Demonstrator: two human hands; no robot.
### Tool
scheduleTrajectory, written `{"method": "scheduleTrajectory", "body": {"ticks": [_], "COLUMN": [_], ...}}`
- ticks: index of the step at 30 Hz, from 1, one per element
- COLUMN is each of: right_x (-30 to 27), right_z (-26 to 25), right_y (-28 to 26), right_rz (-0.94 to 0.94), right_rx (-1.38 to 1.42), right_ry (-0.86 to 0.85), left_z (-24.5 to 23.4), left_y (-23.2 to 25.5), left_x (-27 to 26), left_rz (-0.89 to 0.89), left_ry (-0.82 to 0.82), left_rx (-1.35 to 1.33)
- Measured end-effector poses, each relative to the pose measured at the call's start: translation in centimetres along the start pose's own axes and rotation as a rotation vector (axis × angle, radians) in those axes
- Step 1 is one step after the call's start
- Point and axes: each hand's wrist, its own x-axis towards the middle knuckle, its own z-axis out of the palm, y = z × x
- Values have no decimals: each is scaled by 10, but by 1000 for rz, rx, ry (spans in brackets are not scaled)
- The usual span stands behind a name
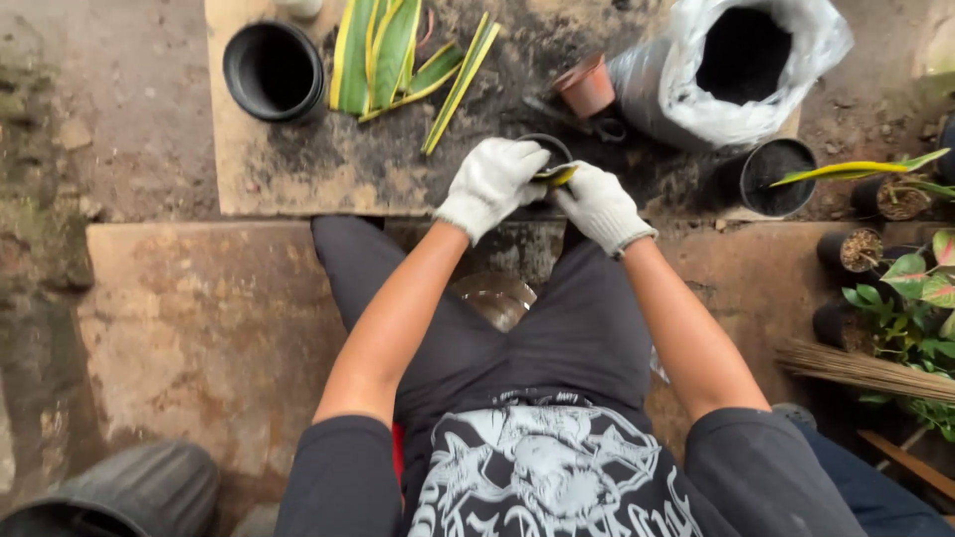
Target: The person sits cross-legged on the ground and uses a small terracotta pot to scoop soil from a large bag into black plastic pots. They place plant cuttings into the pots and press the soil down around them with gloved hands.
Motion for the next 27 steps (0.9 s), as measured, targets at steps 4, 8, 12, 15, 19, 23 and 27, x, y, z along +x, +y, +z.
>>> {"method": "scheduleTrajectory", "body": {"ticks": [4, 8, 12, 15, 19, 23, 27], "right_x": [31, 51, 101, 115, 125, 127, 135], "right_z": [-15, -39, -34, -22, 14, 17, 38], "right_y": [32, 27, 39, 43, 58, 48, 64], "right_rz": [310, 317, 346, 395, 353, 501, 520], "right_rx": [259, 113, -41, -1, 128, 275, 352], "right_ry": [-95, 4, -123, -99, 93, 151, 252], "left_z": [-5, 8, 13, 10, 16, -1, -19], "left_y": [-14, 1, 3, 4, 1, 0, -10], "left_x": [-11, -43, -40, -40, -48, -47, -38], "left_rz": [-122, -327, -480, -488, -452, -456, -477], "left_ry": [-118, -246, -298, -332, -306, -378, -425], "left_rx": [-30, 17, 74, 36, 5, -51, -108]}}
